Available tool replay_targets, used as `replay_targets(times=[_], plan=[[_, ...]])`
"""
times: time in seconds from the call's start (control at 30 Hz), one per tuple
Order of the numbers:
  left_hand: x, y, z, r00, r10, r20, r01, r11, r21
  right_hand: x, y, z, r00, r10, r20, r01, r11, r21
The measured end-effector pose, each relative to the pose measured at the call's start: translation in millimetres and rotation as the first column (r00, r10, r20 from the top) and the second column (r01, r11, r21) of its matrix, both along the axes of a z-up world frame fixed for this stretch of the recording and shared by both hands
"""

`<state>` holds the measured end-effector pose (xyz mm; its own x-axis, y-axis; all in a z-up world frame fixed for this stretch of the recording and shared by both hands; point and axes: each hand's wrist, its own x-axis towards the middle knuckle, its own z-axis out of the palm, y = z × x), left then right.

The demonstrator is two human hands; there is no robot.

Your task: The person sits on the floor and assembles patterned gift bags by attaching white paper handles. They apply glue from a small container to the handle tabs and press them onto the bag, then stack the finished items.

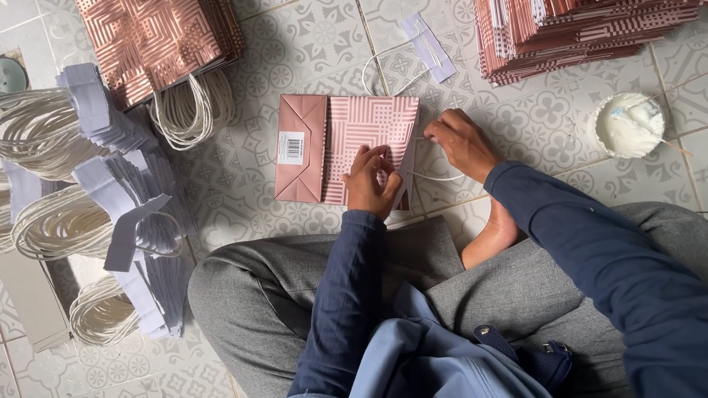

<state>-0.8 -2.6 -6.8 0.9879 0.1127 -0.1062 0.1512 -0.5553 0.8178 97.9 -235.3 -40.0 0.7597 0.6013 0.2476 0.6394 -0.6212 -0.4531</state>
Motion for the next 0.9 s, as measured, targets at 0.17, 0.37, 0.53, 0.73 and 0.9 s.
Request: replay_targets(times=[0.17,0.37,0.53,0.73,0.9], plan=[[-0.1,-0.4,0.3,1.000,0.002,0.006,-0.002,1.000,0.007,-3.4,2.1,6.5,0.999,0.023,0.026,-0.023,1.000,0.002],[0.4,-8.5,-0.3,1.000,0.008,-0.010,-0.007,0.996,0.090,-5.4,4.0,18.0,0.999,0.028,0.044,-0.028,1.000,0.000],[-0.6,-13.6,-6.7,1.000,0.017,-0.016,-0.014,0.990,0.142,-6.6,2.3,19.3,0.999,0.028,0.044,-0.029,1.000,0.008],[-0.8,-15.6,-12.6,1.000,0.023,-0.014,-0.020,0.984,0.179,-6.0,2.5,18.4,0.997,0.041,0.060,-0.042,0.999,0.022],[-0.7,-15.3,-12.0,1.000,0.027,-0.011,-0.024,0.984,0.179,-5.6,2.8,16.8,0.997,0.045,0.061,-0.048,0.998,0.040]])
